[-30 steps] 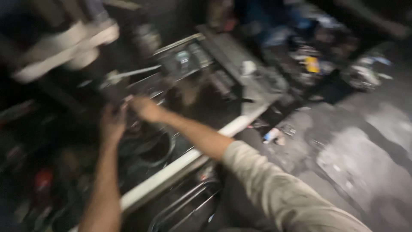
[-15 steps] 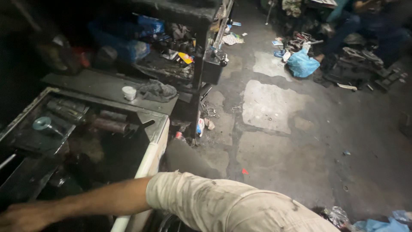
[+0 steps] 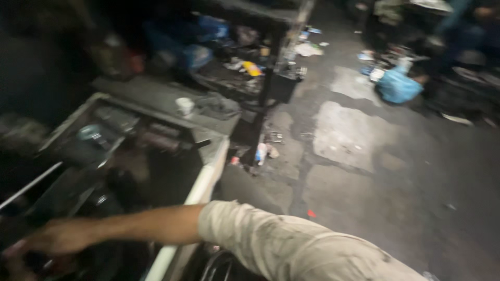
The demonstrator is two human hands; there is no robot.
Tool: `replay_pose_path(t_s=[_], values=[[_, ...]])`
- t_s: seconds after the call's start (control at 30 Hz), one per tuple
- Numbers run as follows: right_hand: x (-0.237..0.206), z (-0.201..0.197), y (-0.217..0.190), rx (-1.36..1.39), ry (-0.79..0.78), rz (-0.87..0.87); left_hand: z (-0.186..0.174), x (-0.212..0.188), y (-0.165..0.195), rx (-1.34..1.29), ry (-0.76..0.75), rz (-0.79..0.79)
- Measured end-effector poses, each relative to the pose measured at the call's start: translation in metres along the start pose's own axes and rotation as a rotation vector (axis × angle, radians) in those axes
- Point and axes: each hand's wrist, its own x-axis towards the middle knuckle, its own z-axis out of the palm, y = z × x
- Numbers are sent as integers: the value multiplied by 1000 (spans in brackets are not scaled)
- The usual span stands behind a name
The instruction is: The person operates a drill press in a workshop, repeatedly lowering and raising the spindle to work on a small metal part clamped in the vise. The person uses both hands to control the feed and adjust the workpiece throughout the clip.
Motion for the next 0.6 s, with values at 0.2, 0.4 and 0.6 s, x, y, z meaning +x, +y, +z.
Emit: replay_pose_path(t_s=[0.2,0.4,0.6], values=[[1,16,25,-55,-19,-35,-26,-12,-4,11,-25,-125],[-4,42,70,-135,-1,-195,-49,-26,30,-107,-39,126],[-4,62,91,-227,49,-311,-46,-15,21,223,162,428]])
